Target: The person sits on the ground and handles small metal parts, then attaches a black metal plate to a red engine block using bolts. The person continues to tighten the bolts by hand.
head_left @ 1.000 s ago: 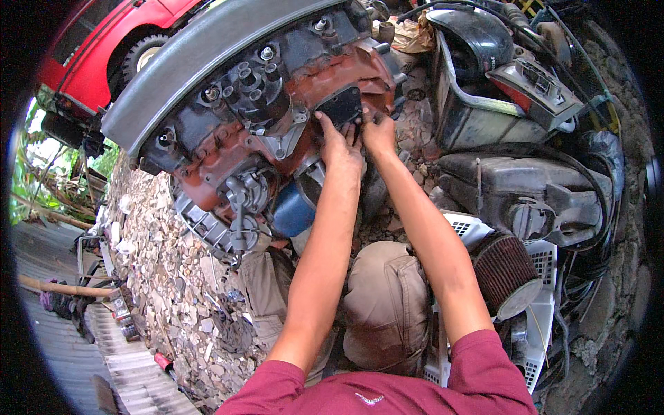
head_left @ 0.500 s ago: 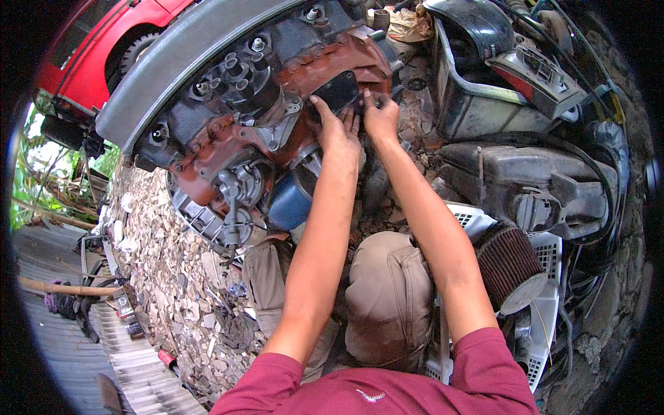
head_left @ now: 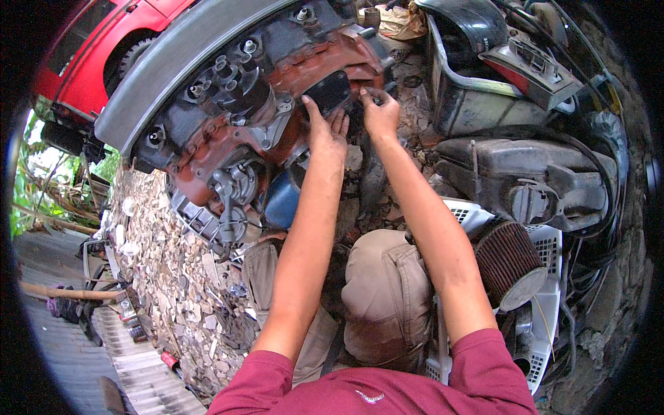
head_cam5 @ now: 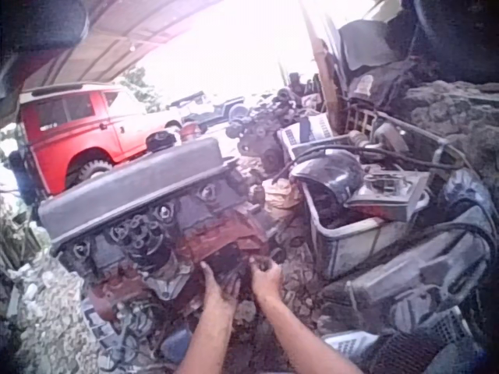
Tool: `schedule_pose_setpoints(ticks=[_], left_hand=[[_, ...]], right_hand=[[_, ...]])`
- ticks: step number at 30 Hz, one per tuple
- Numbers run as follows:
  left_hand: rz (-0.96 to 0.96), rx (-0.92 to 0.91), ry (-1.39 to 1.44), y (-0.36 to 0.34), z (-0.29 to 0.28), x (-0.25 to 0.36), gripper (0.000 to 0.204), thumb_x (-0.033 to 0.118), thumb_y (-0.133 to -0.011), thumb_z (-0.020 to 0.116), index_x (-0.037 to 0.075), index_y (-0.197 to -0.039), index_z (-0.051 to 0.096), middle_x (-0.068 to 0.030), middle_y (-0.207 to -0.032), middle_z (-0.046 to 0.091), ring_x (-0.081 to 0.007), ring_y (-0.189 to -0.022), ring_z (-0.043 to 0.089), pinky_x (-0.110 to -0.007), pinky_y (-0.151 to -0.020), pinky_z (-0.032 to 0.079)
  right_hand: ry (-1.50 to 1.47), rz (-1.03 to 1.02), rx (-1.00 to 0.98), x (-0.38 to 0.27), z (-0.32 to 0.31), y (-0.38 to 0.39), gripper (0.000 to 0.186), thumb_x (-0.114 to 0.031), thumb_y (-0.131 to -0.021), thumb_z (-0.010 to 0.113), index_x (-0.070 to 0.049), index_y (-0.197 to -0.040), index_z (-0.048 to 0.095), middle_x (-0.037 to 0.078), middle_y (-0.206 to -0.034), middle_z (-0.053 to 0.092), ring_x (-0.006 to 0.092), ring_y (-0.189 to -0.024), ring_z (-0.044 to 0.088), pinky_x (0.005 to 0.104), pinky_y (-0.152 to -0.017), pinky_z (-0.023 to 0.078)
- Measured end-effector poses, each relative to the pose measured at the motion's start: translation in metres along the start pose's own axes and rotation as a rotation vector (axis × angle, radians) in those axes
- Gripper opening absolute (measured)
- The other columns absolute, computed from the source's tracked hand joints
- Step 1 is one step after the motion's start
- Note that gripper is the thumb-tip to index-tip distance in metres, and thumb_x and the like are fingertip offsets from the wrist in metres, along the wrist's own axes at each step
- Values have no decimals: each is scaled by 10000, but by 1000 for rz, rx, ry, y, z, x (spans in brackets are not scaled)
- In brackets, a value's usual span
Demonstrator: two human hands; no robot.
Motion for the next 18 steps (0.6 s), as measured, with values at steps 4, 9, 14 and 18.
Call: schedule_pose_setpoints(ticks=[4,9,14,18], left_hand=[[2,57,2,0,-1,1,1039,706,-718,739,23,-1391,339,-196,-1190,557,-334,-1182,562,-447,-1074,424],[6,50,-19,4,-1,5,1037,715,-705,743,41,-1386,348,-188,-1199,555,-320,-1161,580,-433,-1057,433],[7,43,-13,4,0,4,1043,721,-704,739,55,-1402,343,-181,-1197,557,-310,-1161,582,-417,-1055,430],[9,19,-10,4,2,4,1048,720,-713,732,67,-1425,325,-188,-1213,556,-305,-1171,581,-405,-1054,432]], right_hand=[[2,-12,-13,8,1,-3,225,-184,-855,740,18,-951,716,157,-885,735,264,-825,688,370,-800,505],[-42,-27,-17,14,3,0,219,-182,-859,729,15,-954,716,158,-895,736,278,-834,692,379,-810,503],[26,-5,-19,18,3,0,226,-187,-854,730,17,-949,714,175,-901,733,304,-852,698,389,-813,504],[-1,-18,-21,12,2,2,230,-186,-852,731,21,-950,712,181,-902,732,306,-859,700,387,-814,504]])
Point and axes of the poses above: each hand's wrist, its own y-axis away from the middle knuckle, its own z-axis out of the palm, x = y × z, the point moved 9 cm from there along -y, towards the middle knuckle
